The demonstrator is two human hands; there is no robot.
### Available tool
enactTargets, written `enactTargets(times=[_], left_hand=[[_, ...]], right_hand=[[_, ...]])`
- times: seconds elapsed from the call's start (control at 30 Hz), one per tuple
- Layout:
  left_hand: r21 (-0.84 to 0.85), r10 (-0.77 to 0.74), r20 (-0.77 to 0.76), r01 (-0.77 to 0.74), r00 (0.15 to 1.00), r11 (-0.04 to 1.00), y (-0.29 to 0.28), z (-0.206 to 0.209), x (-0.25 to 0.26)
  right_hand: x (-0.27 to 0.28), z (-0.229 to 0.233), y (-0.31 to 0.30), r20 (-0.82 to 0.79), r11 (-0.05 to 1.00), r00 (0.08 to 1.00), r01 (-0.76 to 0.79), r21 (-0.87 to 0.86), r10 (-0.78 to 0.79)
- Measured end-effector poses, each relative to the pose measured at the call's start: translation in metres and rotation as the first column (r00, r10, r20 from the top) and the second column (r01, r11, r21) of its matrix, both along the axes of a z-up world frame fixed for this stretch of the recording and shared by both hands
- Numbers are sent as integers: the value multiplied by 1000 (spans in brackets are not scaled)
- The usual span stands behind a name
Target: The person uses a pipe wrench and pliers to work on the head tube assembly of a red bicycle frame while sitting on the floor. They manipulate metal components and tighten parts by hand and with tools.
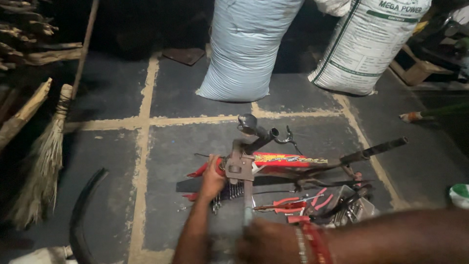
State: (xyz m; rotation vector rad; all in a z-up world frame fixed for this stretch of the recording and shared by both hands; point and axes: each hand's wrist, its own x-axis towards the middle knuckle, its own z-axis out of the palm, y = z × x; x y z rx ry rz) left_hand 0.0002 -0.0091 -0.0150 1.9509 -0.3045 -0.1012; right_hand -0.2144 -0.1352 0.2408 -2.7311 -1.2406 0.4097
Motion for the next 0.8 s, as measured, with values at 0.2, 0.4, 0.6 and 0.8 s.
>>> enactTargets(times=[0.2, 0.4, 0.6, 0.8], left_hand=[[-9, -24, -16, 24, 1000, 1000, 4, 0, 0], [-17, -41, -38, 40, 998, 999, 6, -1, 0], [7, -47, -101, 48, 994, 999, 9, 7, -3], [-9, -25, -54, 25, 998, 1000, 5, 5, -3]], right_hand=[[-20, -4, -83, 57, 988, 989, -139, 72, 135], [-39, -60, -123, -51, 813, 855, 507, 284, -516], [-3, -79, -181, 225, 834, 818, 453, 315, -529], [103, -71, -233, 477, 732, 716, 652, -196, -510]])
